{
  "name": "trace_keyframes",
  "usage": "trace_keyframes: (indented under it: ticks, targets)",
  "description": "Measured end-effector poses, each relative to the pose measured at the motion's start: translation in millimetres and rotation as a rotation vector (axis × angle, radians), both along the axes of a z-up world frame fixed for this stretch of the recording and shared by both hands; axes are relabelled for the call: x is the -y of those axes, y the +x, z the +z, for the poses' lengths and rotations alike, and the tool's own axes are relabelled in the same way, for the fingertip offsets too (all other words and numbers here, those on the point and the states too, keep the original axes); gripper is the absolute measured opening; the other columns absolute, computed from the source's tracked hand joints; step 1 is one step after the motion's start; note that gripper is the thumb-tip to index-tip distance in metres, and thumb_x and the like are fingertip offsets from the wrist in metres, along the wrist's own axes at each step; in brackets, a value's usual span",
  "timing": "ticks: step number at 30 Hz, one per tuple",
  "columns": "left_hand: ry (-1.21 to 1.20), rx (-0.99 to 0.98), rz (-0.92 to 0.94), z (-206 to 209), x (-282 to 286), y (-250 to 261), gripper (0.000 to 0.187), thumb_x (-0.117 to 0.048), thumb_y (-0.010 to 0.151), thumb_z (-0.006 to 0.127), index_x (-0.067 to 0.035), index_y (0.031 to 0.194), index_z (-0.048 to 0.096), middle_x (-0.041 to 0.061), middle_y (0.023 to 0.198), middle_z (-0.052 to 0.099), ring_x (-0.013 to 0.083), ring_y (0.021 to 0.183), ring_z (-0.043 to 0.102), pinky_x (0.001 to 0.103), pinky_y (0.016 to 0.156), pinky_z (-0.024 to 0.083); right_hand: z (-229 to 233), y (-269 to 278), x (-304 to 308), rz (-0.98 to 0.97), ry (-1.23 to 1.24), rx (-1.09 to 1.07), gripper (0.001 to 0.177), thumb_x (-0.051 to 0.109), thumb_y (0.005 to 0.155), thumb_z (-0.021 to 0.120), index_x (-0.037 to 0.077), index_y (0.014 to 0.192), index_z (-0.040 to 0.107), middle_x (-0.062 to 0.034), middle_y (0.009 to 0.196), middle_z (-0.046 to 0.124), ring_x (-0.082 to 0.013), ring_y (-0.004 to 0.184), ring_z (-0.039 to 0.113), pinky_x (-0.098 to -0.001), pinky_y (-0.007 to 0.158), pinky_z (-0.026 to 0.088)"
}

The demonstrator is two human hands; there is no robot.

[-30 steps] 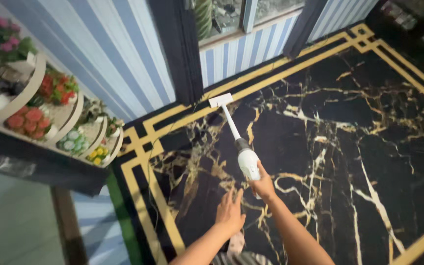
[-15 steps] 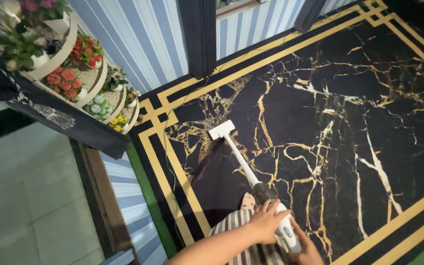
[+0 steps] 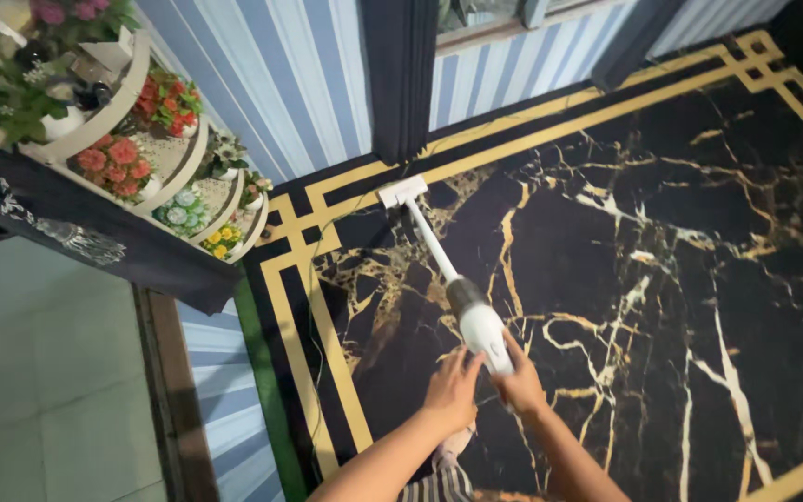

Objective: The person vacuums a black and gold marble-patterned rug using a handheld vacuum, moving the cleaner across the surface of the carpet.

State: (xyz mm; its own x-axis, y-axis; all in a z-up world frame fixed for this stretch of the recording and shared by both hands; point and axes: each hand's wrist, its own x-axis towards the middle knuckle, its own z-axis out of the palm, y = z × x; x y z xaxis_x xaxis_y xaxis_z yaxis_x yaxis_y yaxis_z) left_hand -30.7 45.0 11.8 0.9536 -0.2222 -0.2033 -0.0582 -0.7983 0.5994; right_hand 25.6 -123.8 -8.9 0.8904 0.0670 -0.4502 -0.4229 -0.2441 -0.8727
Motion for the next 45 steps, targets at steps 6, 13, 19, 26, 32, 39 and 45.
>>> trace_keyframes:
  ticks: [6, 13, 19, 26, 32, 39, 45]
  targets:
    - [0.065, -0.104, 0.158, 19.4, -22.8, 25.3, 0.100, -0.004, 0.073, 0.077, -0.019, 0.158, 0.026, 0.023, 0.160, 0.027, 0.0414, 0.146, 0.029, 0.056, 0.109, 0.039, -31.9, 124.1, -53.5, 0.034, 0.036, 0.064, 0.097, -0.006, 0.066, 0.066, 0.013, 0.157, 0.041, -0.0161, 0.101, 0.072, -0.0158, 0.051, 0.060, -0.0319, 0.042, 0.047]
    - [0.009, -0.086, 0.211, 38.0, -35.2, -2.8, 0.098, -0.010, 0.076, 0.080, -0.016, 0.156, 0.024, 0.024, 0.161, 0.027, 0.0426, 0.147, 0.029, 0.057, 0.109, 0.039, -10.5, 67.5, -83.8, 0.058, 0.075, 0.020, 0.100, -0.006, 0.070, 0.067, 0.015, 0.160, 0.030, -0.0160, 0.103, 0.071, -0.0164, 0.052, 0.061, -0.0314, 0.042, 0.047]
    - [0.042, -0.092, 0.103, 33.3, -31.0, -49.7, 0.102, -0.015, 0.072, 0.084, -0.016, 0.156, 0.027, 0.026, 0.160, 0.026, 0.0431, 0.146, 0.028, 0.056, 0.111, 0.038, 22.3, -69.0, -32.2, 0.147, 0.032, 0.085, 0.100, -0.009, 0.065, 0.068, 0.015, 0.157, 0.033, -0.0060, 0.122, 0.064, -0.0114, 0.061, 0.068, -0.0306, 0.045, 0.053]
    - [0.005, -0.018, -0.380, 35.7, -13.7, -106.6, 0.112, -0.027, 0.055, 0.093, -0.021, 0.154, 0.041, 0.024, 0.160, 0.030, 0.0508, 0.142, 0.033, 0.059, 0.110, 0.038, 84.0, -213.5, 16.2, 0.472, 0.087, 0.815, 0.124, -0.007, 0.057, 0.079, 0.009, 0.170, 0.031, -0.0273, 0.131, 0.057, -0.0236, 0.103, 0.058, -0.0345, 0.085, 0.049]
    - [0.062, -0.142, -0.399, 11.3, -22.5, -110.0, 0.115, -0.028, 0.053, 0.095, -0.022, 0.154, 0.041, 0.020, 0.160, 0.031, 0.0487, 0.144, 0.033, 0.062, 0.107, 0.040, 88.6, -228.0, -10.3, 0.062, -0.071, -0.308, 0.099, -0.013, 0.071, 0.058, 0.025, 0.161, 0.039, -0.0251, 0.109, 0.076, -0.0199, 0.053, 0.057, -0.0330, 0.045, 0.046]
    - [0.057, -0.131, -0.044, 16.8, -62.3, -65.3, 0.108, -0.019, 0.061, 0.091, -0.020, 0.154, 0.036, 0.023, 0.161, 0.024, 0.0434, 0.146, 0.030, 0.056, 0.108, 0.042, 39.9, -90.7, -63.9, 0.150, -0.015, -0.060, 0.099, -0.010, 0.066, 0.064, 0.017, 0.158, 0.038, -0.0160, 0.117, 0.068, -0.0139, 0.056, 0.063, -0.0298, 0.044, 0.048]
    - [0.114, -0.067, 0.219, 36.3, -81.5, -40.9, 0.099, -0.006, 0.075, 0.079, -0.015, 0.157, 0.025, 0.024, 0.162, 0.022, 0.0429, 0.148, 0.027, 0.057, 0.110, 0.038, 10.2, 21.2, -127.2, 0.186, 0.048, -0.034, 0.096, -0.007, 0.067, 0.068, 0.014, 0.156, 0.037, -0.0122, 0.124, 0.067, -0.0190, 0.052, 0.060, -0.0336, 0.041, 0.043]
